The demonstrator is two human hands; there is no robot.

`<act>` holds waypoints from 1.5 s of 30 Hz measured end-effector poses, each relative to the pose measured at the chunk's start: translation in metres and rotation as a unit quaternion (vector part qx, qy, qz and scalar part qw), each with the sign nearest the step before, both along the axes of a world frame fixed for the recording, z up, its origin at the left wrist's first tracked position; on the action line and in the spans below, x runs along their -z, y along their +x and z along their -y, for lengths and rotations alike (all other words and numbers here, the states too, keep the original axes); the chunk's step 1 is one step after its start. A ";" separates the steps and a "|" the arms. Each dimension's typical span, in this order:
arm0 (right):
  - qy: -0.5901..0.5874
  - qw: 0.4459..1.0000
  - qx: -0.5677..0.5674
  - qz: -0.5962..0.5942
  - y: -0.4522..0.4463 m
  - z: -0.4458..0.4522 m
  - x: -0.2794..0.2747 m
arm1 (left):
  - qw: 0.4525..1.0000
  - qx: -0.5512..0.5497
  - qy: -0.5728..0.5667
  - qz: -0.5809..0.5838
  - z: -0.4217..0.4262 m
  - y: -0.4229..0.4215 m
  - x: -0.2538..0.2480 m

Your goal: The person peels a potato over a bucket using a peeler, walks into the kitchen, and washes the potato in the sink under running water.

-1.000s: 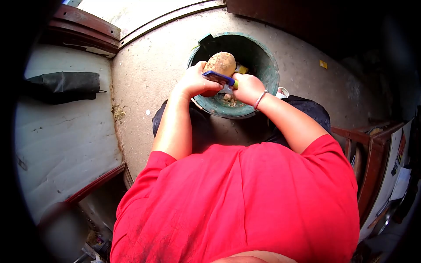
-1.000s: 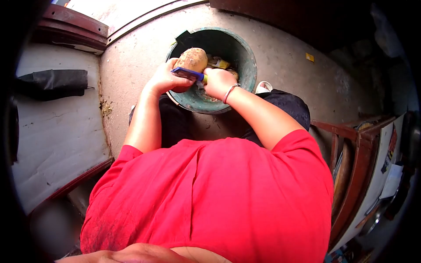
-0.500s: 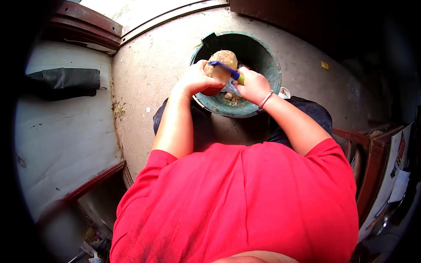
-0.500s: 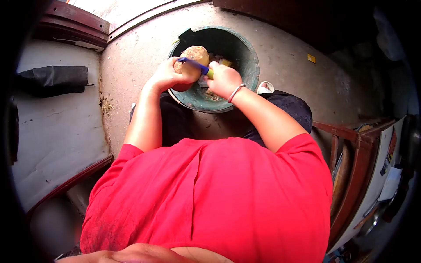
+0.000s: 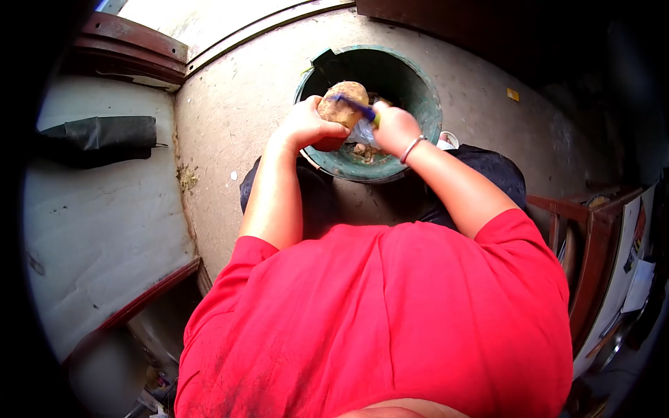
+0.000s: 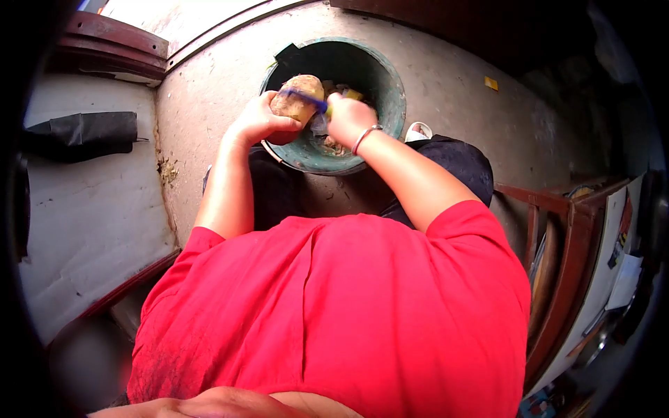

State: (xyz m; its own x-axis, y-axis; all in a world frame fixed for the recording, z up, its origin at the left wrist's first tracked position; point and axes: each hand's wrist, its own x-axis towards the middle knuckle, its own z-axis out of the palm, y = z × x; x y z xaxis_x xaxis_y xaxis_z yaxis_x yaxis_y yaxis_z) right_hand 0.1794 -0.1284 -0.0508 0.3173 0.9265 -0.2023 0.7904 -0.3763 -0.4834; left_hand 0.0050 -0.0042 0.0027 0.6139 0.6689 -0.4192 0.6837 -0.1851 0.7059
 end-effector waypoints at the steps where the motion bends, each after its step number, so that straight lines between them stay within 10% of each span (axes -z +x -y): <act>1: 0.027 0.997 0.060 -0.031 0.014 -0.002 0.007 | 1.000 -0.006 -0.015 0.012 0.001 -0.003 -0.001; 16: 0.066 0.990 0.040 -0.115 0.021 -0.002 0.019 | 0.999 0.017 -0.021 0.023 -0.001 -0.003 0.002; 18: -0.117 0.984 0.039 -0.127 0.040 -0.007 0.023 | 0.999 0.017 -0.032 0.013 0.005 -0.002 -0.003; 20: -0.113 0.990 0.054 -0.063 0.048 -0.002 0.051 | 0.985 0.021 -0.105 0.137 0.010 0.000 -0.003; 29: 0.173 0.958 0.074 -0.217 0.014 -0.001 0.019 | 0.998 0.027 -0.023 0.046 0.001 -0.002 -0.002; 34: 0.052 0.948 0.136 -0.284 0.015 0.002 0.033 | 0.996 0.030 -0.051 0.072 0.008 -0.001 -0.008; 38: -0.018 0.996 0.025 -0.085 0.020 0.000 0.048 | 0.993 0.024 -0.059 0.101 0.006 0.002 -0.002; 40: -0.058 0.933 0.167 -0.314 0.014 -0.005 -0.011 | 0.994 0.019 -0.054 0.089 0.001 0.001 0.004; 45: 0.195 0.957 0.083 -0.199 0.014 0.001 0.012 | 0.997 0.014 -0.034 0.063 0.000 -0.001 0.002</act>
